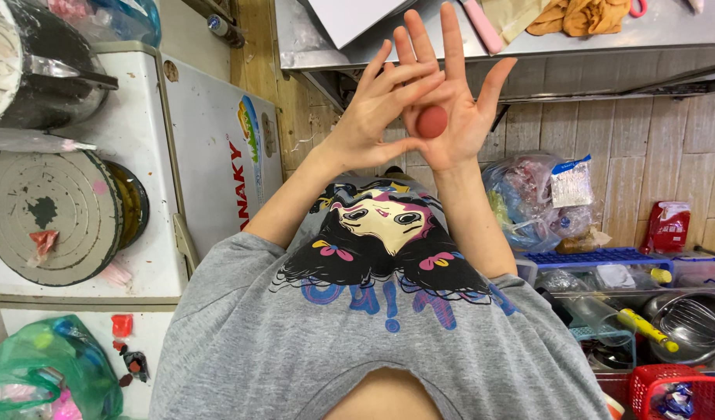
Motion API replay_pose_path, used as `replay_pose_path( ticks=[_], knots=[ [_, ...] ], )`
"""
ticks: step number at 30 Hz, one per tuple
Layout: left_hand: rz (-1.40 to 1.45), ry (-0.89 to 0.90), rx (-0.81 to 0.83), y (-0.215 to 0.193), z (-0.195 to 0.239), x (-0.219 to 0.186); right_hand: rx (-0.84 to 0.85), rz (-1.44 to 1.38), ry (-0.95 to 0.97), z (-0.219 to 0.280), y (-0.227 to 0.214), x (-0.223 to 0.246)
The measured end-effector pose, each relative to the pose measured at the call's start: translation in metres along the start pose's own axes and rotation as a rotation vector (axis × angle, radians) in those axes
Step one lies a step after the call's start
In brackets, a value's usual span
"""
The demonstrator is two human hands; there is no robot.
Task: The person rolls small pieces of red and black clay between their palms to form smooth spheres. They place the finished spheres on a nearby countertop. The workspace is cluttered with various craft supplies.
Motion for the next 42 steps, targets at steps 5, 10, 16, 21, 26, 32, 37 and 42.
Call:
replay_pose_path(
  ticks=[5,10,16,21,26,32,37,42],
  knots=[
    [0.004,-0.013,-0.001,0.001,-0.001,0.002,0.029,0.046,0.023,-0.001,-0.002,0.0],
    [0.113,-0.018,0.041,-0.004,0.003,0.004,0.12,0.223,0.097,0.002,-0.011,0.006],
    [-0.022,-0.02,-0.01,0.001,0.003,0.007,0.142,0.339,0.14,0.003,-0.022,0.013],
    [0.04,-0.022,-0.04,0.005,0.008,0.011,0.07,0.23,0.138,0.004,-0.028,0.012],
    [0.024,-0.017,-0.007,0.009,0.012,0.013,0.067,0.242,0.143,0.005,-0.031,0.012],
    [0.012,-0.015,0.008,0.013,0.015,0.015,0.019,0.234,0.155,0.007,-0.035,0.012],
    [-0.024,-0.028,-0.003,0.01,0.013,0.017,0.018,0.193,0.156,0.007,-0.044,0.016],
    [-0.052,-0.075,-0.039,-0.011,0.012,0.031,-0.061,0.638,0.13,0.015,-0.059,0.032]
  ],
)
Point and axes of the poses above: each hand's wrist, its own z-axis away from the middle knuckle, its own y-axis out of the palm, x = y × z, the point moved 2 cm from there along -z, towards the middle knuckle, and after that the axes turned 13 degrees about -z, right-handed, at the moved point
